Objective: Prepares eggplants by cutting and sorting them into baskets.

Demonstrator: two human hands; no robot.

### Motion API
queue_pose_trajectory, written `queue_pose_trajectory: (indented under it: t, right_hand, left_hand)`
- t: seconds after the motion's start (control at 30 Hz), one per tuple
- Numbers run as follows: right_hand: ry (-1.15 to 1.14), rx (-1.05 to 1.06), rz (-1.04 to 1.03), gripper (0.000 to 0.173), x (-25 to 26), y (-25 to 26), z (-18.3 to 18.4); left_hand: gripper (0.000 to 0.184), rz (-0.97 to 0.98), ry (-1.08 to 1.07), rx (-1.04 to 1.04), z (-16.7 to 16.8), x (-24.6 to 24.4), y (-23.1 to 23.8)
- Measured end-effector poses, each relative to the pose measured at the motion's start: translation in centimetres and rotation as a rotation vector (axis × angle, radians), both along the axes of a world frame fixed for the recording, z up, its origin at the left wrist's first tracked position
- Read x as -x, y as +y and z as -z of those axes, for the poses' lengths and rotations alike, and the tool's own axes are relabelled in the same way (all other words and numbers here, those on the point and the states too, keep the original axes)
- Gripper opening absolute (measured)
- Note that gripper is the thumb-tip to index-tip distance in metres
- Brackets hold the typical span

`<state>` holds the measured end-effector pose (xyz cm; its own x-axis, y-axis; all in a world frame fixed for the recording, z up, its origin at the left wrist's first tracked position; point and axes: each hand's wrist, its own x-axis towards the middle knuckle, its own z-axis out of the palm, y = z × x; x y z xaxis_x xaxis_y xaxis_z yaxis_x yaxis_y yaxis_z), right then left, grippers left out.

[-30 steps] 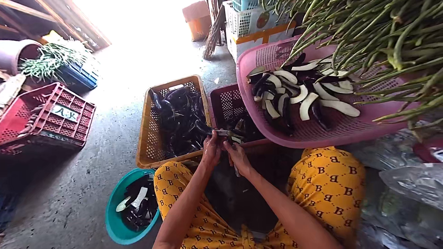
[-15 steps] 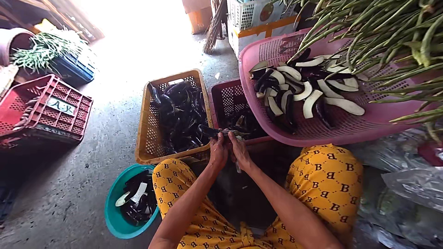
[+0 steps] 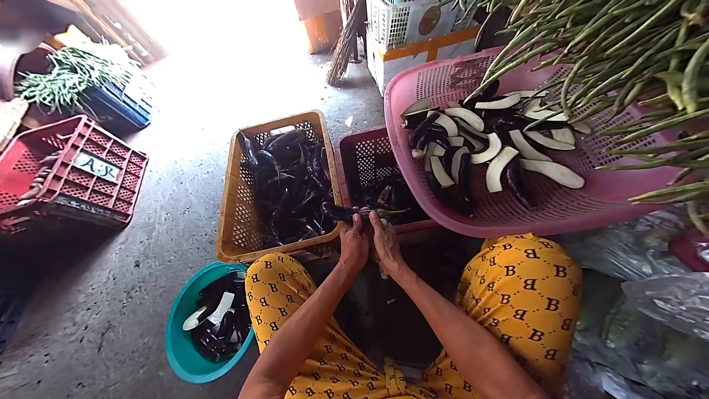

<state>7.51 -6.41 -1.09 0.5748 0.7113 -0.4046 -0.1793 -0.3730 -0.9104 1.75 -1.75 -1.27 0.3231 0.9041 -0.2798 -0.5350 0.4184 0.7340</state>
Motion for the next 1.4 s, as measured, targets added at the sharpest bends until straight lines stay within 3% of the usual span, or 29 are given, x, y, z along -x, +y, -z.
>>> queue_pose_trajectory:
  t: [0.33, 0.47, 0.7, 0.83, 0.9, 0.97, 1.03, 1.13, 1.27, 1.4]
  right_hand:
    - [0.005, 0.059, -0.052, 0.059, -1.0, -0.3, -0.4]
    - [0.244, 0.02, -0.015, 0.057, -0.9, -0.3, -1.0]
    - [0.532, 0.0, -0.085, 0.055, -1.7, -0.9, -2.4]
    - [0.684, -0.08, -0.155, 0.059, -2.2, -1.5, -3.3]
    - [0.738, -0.044, -0.121, 0.063, -2.8, -1.3, -3.1]
    - [0.615, 0.041, -0.089, 0.054, -2.6, -1.2, -3.4]
    - [0.323, 0.097, -0.156, 0.028, -1.7, -1.5, -3.8]
    - [-0.261, 0.143, -0.364, 0.051, -0.2, -2.3, -3.4]
    - [-0.919, -0.102, -0.21, 0.039, 2.5, -3.9, -1.0]
    - [-1.143, -0.225, -0.136, 0.033, 3.6, -4.3, 0.1]
  left_hand:
    - [0.022, 0.027, 0.012, 0.0, -0.1, 0.1, -0.1]
    - [0.025, -0.017, 0.065, 0.044, -0.6, 0.0, 0.7]
    - [0.057, -0.034, 0.161, -0.116, -1.2, 0.2, 2.0]
    - [0.053, -0.088, 0.149, -0.075, -0.6, 0.8, 4.2]
    - [0.038, -0.079, 0.083, -0.006, -1.3, 1.0, 4.9]
    - [0.023, -0.051, 0.017, 0.096, -1.9, 1.1, 5.4]
    - [0.026, -0.017, 0.001, 0.153, -1.7, 1.1, 5.8]
    - [0.046, 0.024, 0.023, 0.181, -1.5, 1.2, 6.0]
    - [0.048, 0.005, 0.011, 0.195, -1.7, 0.8, 5.9]
    - [0.047, -0.02, 0.021, 0.195, -1.8, 0.6, 5.8]
